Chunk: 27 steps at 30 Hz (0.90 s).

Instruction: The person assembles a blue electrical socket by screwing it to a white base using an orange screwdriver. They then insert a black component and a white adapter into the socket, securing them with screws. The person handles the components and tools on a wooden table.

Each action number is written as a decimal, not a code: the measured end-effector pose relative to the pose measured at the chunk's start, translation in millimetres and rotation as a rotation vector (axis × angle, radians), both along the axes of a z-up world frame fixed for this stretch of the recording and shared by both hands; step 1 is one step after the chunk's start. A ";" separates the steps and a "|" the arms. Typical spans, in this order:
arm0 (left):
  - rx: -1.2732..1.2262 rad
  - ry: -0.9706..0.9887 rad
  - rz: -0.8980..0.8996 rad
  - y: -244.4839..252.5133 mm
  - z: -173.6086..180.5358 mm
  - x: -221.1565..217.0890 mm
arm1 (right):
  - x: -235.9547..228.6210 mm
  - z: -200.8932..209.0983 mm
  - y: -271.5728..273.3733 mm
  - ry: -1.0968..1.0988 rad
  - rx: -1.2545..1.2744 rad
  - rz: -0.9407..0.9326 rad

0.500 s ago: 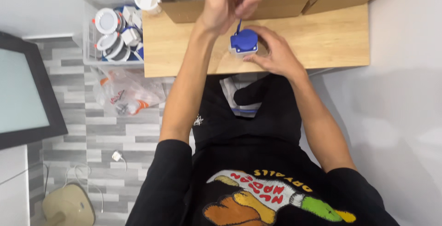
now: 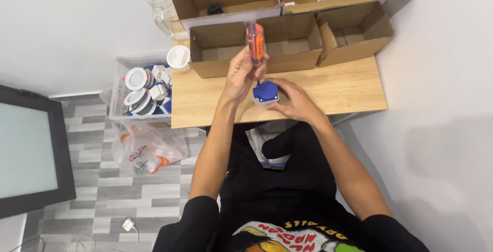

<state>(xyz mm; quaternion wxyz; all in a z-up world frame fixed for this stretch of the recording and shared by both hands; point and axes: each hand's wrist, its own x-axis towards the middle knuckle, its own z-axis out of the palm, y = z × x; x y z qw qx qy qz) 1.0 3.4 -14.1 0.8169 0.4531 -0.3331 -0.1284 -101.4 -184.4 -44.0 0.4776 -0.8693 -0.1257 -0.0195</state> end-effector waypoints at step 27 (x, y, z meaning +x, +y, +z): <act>-0.169 0.150 0.055 8.9 12.0 2.3 | -7.1 7.4 1.5 -0.134 0.005 0.064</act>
